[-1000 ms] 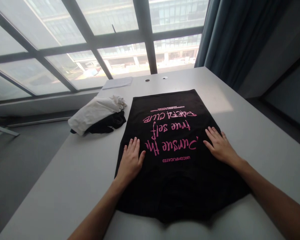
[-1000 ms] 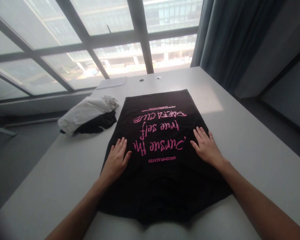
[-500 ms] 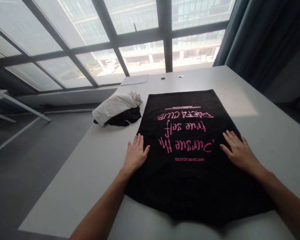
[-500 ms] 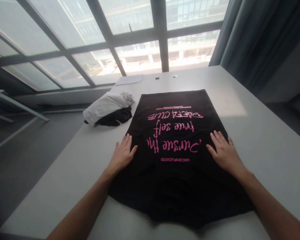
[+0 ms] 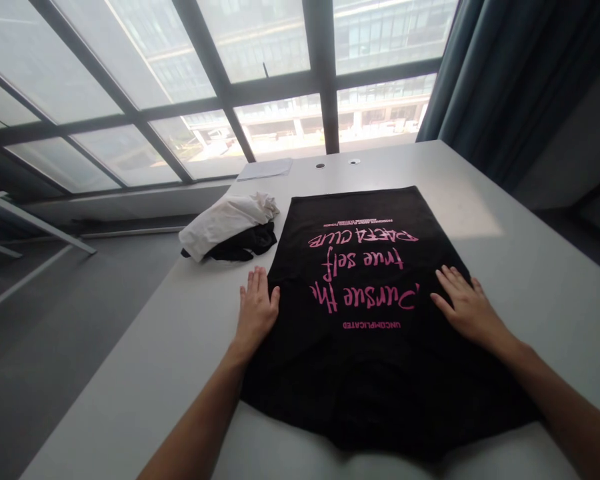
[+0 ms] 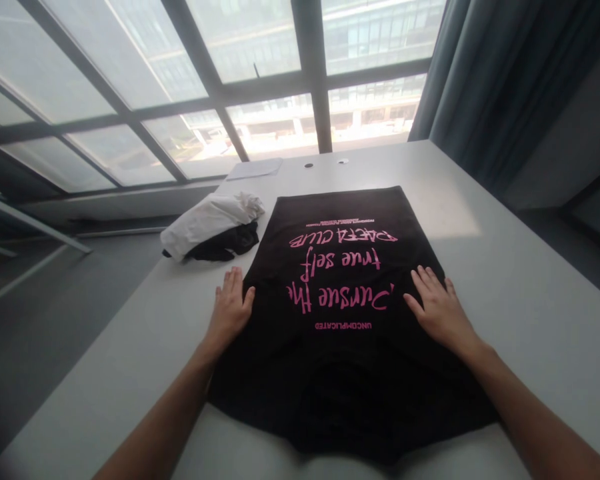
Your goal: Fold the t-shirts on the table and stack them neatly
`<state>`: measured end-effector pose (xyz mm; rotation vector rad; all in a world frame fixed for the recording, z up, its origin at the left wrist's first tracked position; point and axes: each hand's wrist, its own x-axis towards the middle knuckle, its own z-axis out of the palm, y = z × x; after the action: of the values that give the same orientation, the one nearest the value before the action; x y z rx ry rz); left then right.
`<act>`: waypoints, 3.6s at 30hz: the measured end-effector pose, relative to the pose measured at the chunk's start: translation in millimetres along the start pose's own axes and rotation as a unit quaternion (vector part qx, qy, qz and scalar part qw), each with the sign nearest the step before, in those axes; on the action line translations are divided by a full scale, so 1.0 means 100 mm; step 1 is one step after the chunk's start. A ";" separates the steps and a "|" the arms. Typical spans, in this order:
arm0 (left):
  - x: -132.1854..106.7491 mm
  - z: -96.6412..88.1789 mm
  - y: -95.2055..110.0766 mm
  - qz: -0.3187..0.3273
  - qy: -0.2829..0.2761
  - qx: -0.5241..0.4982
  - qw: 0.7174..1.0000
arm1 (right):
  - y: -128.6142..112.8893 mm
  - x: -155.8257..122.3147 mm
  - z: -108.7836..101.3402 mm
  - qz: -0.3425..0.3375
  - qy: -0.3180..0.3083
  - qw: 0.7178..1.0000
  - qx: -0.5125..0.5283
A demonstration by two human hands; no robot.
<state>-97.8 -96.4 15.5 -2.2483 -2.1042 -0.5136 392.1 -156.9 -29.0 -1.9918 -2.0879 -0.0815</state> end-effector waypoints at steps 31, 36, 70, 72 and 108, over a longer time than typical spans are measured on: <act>-0.26 0.14 0.42 0.137 -0.095 -0.027 0.986 | -0.14 0.03 -0.24 0.022 -0.017 0.999 0.046; -0.36 -0.22 0.65 0.147 -0.083 -0.206 0.964 | -0.59 0.20 -0.67 0.018 0.034 0.972 0.234; -0.42 -0.32 0.56 0.162 -0.533 -0.613 0.561 | -3.34 1.65 0.15 0.139 -0.381 0.331 0.852; -0.42 -0.32 0.57 0.153 -0.530 -0.618 0.560 | -3.27 1.69 0.09 0.138 -0.333 0.310 0.880; 0.21 -0.26 -0.23 -0.302 -0.066 -0.871 0.383 | -2.89 1.61 0.28 0.105 -0.335 0.328 0.877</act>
<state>-124.9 -80.0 41.2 -0.6219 -2.2632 -4.1193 97.0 -11.8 18.6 -0.4988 -0.5812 2.1789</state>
